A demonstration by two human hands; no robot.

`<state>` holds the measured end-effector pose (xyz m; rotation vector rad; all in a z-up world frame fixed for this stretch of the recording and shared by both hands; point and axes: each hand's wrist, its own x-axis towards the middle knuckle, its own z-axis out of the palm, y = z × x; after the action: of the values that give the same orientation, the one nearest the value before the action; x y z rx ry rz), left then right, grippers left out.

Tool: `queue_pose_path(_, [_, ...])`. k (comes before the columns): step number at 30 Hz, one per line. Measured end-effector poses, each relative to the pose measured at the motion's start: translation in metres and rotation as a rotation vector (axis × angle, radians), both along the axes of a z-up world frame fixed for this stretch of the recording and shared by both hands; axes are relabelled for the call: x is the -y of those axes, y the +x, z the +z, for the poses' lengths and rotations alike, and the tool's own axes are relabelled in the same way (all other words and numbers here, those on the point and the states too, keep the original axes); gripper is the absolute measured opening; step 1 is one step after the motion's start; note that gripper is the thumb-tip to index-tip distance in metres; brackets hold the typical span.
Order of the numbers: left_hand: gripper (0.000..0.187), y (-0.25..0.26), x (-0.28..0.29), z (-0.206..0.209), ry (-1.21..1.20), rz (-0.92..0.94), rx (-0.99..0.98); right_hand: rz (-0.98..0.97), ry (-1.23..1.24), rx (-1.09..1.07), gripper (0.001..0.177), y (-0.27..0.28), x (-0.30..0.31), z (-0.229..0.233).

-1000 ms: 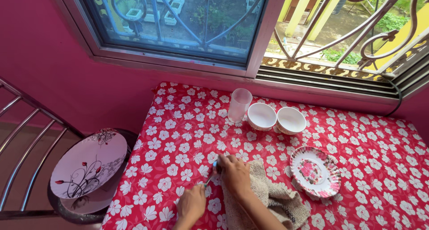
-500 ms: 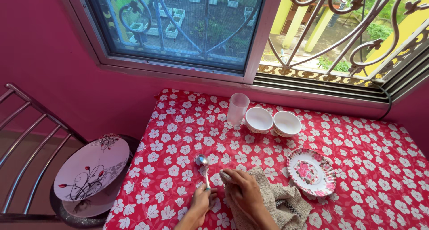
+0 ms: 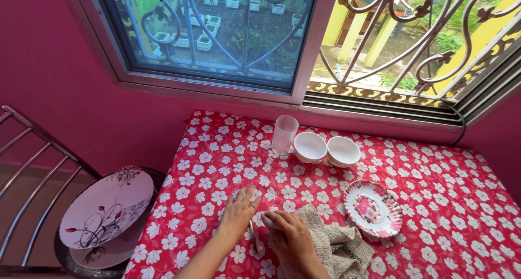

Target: The person wipes a bowl, several plates, and a spoon with a cloth on a table.

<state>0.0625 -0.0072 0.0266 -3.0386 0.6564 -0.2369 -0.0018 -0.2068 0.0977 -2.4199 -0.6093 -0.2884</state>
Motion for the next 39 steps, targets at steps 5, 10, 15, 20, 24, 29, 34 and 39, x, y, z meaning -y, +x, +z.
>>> queue_pose_path(5, [0.044, 0.009, -0.009, 0.009, 0.203, -0.02, -0.148, 0.007, 0.005, -0.02, 0.045, 0.003, 0.003, -0.001])
queue_pose_path(10, [0.042, -0.013, -0.027, 0.021, 0.058, 0.144, -0.229, -0.077, 0.099, 0.03, 0.045, 0.007, 0.003, -0.007])
queue_pose_path(15, [0.086, -0.048, -0.018, 0.035, -0.3, 0.381, -0.507, -0.106, 0.173, -0.007, 0.047, 0.007, 0.002, -0.003])
queue_pose_path(20, [0.1, -0.081, 0.0, 0.035, -0.493, 0.408, -0.458, -0.131, 0.137, -0.04, 0.051, 0.005, 0.0, -0.005])
queue_pose_path(24, [0.085, -0.077, 0.005, 0.024, -0.569, 0.529, -0.399, -0.11, 0.06, 0.027, 0.047, -0.001, -0.001, -0.009])
queue_pose_path(29, [0.074, -0.064, 0.006, 0.009, -0.611, 0.637, -0.45, -0.088, 0.092, 0.101, 0.05, -0.004, 0.001, -0.009])
queue_pose_path(34, [0.073, -0.066, 0.002, -0.017, -0.673, 0.541, -0.348, -0.071, 0.024, 0.08, 0.049, -0.002, -0.002, -0.009])
queue_pose_path(39, [0.069, -0.058, 0.015, -0.01, -0.607, 0.384, -0.219, -0.056, 0.009, 0.086, 0.048, -0.003, -0.003, -0.01])
